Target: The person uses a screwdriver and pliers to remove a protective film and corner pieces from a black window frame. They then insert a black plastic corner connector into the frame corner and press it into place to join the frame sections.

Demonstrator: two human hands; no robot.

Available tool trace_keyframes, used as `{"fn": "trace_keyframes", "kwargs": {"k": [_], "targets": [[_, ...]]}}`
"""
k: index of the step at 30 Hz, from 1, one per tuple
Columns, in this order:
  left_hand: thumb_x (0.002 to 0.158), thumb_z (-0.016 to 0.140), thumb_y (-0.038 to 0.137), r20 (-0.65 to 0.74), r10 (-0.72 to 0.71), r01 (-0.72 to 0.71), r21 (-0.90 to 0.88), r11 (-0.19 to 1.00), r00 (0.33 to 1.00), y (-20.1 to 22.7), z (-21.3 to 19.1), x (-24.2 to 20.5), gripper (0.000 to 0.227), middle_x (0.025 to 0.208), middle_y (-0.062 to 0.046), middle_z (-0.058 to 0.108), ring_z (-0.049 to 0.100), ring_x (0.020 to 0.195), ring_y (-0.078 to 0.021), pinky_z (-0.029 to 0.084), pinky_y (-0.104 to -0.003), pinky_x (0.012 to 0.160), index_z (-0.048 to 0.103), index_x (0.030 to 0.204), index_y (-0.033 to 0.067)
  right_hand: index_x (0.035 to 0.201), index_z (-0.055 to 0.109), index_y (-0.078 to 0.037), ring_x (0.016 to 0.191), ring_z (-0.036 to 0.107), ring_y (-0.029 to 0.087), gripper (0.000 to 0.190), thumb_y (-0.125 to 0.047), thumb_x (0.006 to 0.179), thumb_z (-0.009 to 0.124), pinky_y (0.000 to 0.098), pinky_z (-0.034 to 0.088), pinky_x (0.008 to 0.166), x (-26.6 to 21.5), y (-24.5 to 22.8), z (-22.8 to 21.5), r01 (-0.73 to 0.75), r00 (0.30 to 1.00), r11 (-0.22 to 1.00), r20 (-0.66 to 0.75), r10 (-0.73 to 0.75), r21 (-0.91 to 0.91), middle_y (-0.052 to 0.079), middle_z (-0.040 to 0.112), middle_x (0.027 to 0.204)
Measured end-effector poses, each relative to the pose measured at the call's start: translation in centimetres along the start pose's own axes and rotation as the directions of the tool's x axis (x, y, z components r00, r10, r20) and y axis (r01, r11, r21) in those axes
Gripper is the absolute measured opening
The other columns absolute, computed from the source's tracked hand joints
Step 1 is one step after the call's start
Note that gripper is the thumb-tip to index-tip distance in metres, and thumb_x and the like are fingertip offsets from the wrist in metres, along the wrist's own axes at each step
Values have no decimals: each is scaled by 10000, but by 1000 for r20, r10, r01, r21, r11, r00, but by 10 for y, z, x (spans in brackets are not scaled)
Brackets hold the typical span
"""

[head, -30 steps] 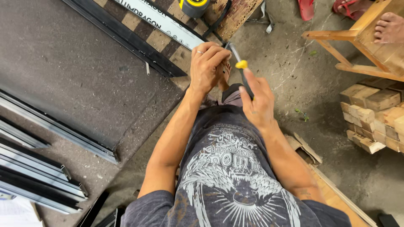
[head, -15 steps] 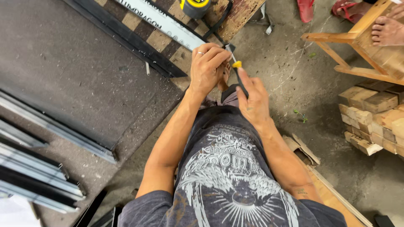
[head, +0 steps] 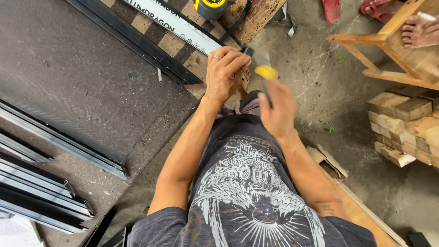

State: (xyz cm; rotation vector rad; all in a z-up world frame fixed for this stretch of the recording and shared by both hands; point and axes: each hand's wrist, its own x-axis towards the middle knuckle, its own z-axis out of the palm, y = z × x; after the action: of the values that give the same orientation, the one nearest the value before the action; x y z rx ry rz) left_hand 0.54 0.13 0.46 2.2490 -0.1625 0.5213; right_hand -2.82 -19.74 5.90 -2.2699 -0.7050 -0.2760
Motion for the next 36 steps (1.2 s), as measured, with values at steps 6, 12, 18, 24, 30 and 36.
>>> {"fn": "trace_keyframes", "kwargs": {"k": [6, 12, 18, 24, 30, 36], "targets": [[866, 802, 114, 14, -19, 19, -1, 1000, 1000, 2, 0, -7, 184, 1011, 37, 710, 620, 1090, -210, 441, -378, 915, 737, 1036, 138, 1403, 566, -5, 894, 622, 301, 456, 26, 971, 712, 375, 536, 817, -4, -6, -5, -126, 983, 981, -113, 143, 147, 137, 650, 1033], [850, 793, 107, -19, 3, -3, -6, 1000, 1000, -4, 1, -1, 196, 1019, 35, 712, 628, 1090, -209, 448, -384, 924, 726, 1030, 144, 1486, 531, -43, 1035, 686, 273, 555, 1, 968, 723, 367, 558, 904, -1, 0, 0, -207, 978, 956, 70, 196, 210, 179, 665, 1174], [838, 790, 86, 16, -12, 13, -64, 998, 1000, -2, -6, 4, 241, 1054, 26, 716, 621, 1096, -227, 432, -381, 927, 737, 1068, 133, 1463, 555, 14, 866, 670, 181, 593, -11, 894, 720, 310, 561, 780, -17, 13, -42, -540, 836, 777, 312, 451, 323, 103, 690, 1009], [892, 809, 115, -10, 15, -15, -22, 1000, 1000, 4, -5, 0, 237, 1051, 24, 704, 624, 1091, -219, 428, -394, 941, 734, 1115, 141, 1452, 564, 71, 708, 655, 163, 585, -62, 922, 772, 314, 582, 655, -31, 36, -41, -721, 654, 138, 602, 459, 679, 111, 664, 873], [890, 813, 121, -4, -16, 16, -36, 999, 1000, -2, -5, -1, 242, 1047, 6, 718, 633, 1098, -220, 434, -395, 931, 744, 1121, 124, 1477, 490, 72, 783, 704, 188, 675, -68, 887, 788, 350, 625, 715, -44, 57, -30, -639, 725, -37, 617, 307, 768, 139, 694, 967], [810, 831, 165, 28, 27, -22, -183, 983, 999, -5, -8, 0, 272, 1030, 14, 706, 637, 1079, -202, 479, -379, 940, 726, 1060, 144, 1212, 602, -36, 879, 645, 198, 303, -216, 1025, 758, 325, 554, 774, -59, 67, -10, -351, 908, 311, 240, 343, 883, 118, 638, 1027]]}}
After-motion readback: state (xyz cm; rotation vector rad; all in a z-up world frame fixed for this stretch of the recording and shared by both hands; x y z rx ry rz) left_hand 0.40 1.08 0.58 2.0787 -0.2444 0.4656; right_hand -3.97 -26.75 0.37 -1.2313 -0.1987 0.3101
